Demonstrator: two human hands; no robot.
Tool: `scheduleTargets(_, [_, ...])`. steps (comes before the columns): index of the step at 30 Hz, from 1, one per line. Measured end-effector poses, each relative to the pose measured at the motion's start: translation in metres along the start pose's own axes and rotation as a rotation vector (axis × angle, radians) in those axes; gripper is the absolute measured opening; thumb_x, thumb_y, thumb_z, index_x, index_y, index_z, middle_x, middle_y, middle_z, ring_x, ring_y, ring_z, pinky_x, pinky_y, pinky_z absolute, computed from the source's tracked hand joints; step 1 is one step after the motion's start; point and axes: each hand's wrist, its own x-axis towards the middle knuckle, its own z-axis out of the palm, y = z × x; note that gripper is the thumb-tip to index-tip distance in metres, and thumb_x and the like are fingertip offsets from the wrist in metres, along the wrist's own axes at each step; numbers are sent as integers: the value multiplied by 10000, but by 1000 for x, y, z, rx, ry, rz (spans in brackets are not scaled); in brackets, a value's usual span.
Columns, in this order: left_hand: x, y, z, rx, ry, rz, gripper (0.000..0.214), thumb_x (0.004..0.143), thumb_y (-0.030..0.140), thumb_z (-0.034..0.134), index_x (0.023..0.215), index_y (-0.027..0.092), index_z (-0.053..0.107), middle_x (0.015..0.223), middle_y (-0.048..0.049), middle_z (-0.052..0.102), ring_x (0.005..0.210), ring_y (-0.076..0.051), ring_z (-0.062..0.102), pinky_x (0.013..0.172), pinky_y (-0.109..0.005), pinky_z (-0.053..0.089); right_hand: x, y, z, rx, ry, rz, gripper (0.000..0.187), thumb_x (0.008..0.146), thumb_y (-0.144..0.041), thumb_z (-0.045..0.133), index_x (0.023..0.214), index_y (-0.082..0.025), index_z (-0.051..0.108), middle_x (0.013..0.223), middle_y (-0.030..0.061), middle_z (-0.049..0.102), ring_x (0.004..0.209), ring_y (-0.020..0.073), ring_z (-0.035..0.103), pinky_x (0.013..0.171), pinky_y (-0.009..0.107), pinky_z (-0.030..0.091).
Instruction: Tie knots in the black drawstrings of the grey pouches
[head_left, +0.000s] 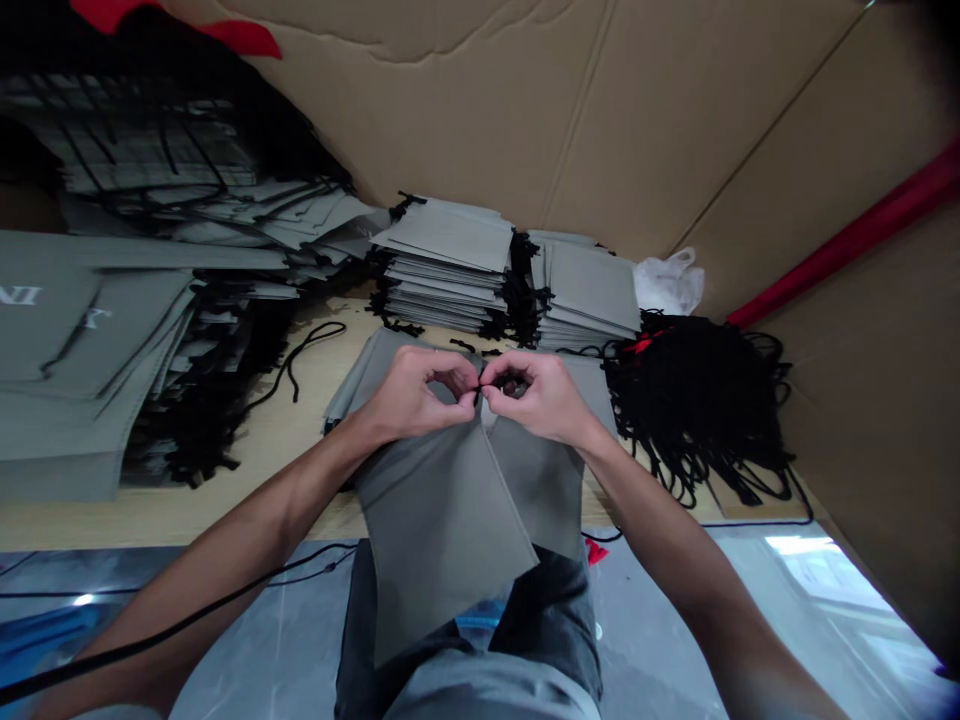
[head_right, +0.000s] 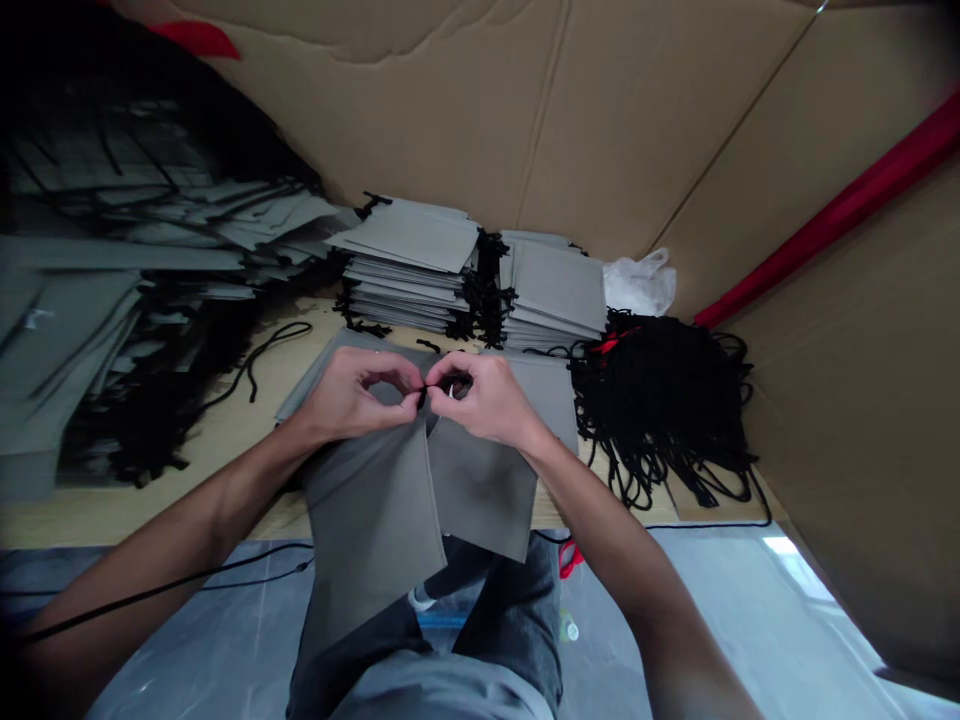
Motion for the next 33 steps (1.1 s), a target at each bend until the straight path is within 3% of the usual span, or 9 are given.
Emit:
scheduleTargets(5, [1,2,1,-157,-30,-83,92,714,159,781,805,161,772,746,-22,773,643,-132,703,663,-230,616,5,1,-4,146,-61,73,136,756,-231,749,875,-172,779,767,7,731,639,117,579,587,238,459])
scheduleTargets(9, [0,5,2,-242,-21,-84,71,743,156,790,741,163,720,832,-63,811,754,-165,750,737,-256,629,10,4,-11,137,-38,85,152,740,-255,737,853,-169,792,779,23,755,674,137,612,619,255,471])
scheduleTargets(15, [-1,3,4,-169,21,-58,137,844,227,820,957,165,775,899,-57,801,776,-162,751,767,-263,632,7,2,-9,91,66,34,141,762,-227,742,882,-172,794,832,34,779,704,148,641,645,265,495])
scheduleTargets(18, [0,1,3,-33,22,2,107,883,244,793,969,180,792,937,-55,816,811,-169,763,795,-269,620,4,-1,-6,68,92,17,131,786,-209,741,907,-183,784,855,28,776,710,145,638,646,263,501])
scheduleTargets(22, [1,4,-1,96,13,56,64,895,244,765,906,191,801,897,-45,825,777,-170,757,761,-275,587,3,0,-9,73,26,-24,133,828,-212,732,954,-196,771,915,31,776,781,159,669,690,273,527])
scheduleTargets(27, [2,5,-1,84,4,88,38,869,205,762,880,188,794,890,-48,821,766,-171,751,755,-278,579,4,2,-15,97,-46,-14,125,837,-234,757,957,-197,748,905,24,742,762,150,642,674,274,520])
scheduleTargets(33, [3,7,-2,36,-14,77,85,848,180,756,928,171,786,890,-53,813,739,-160,744,729,-259,587,3,2,-13,113,-43,-8,121,827,-232,761,941,-191,755,884,25,743,733,144,626,647,272,501])
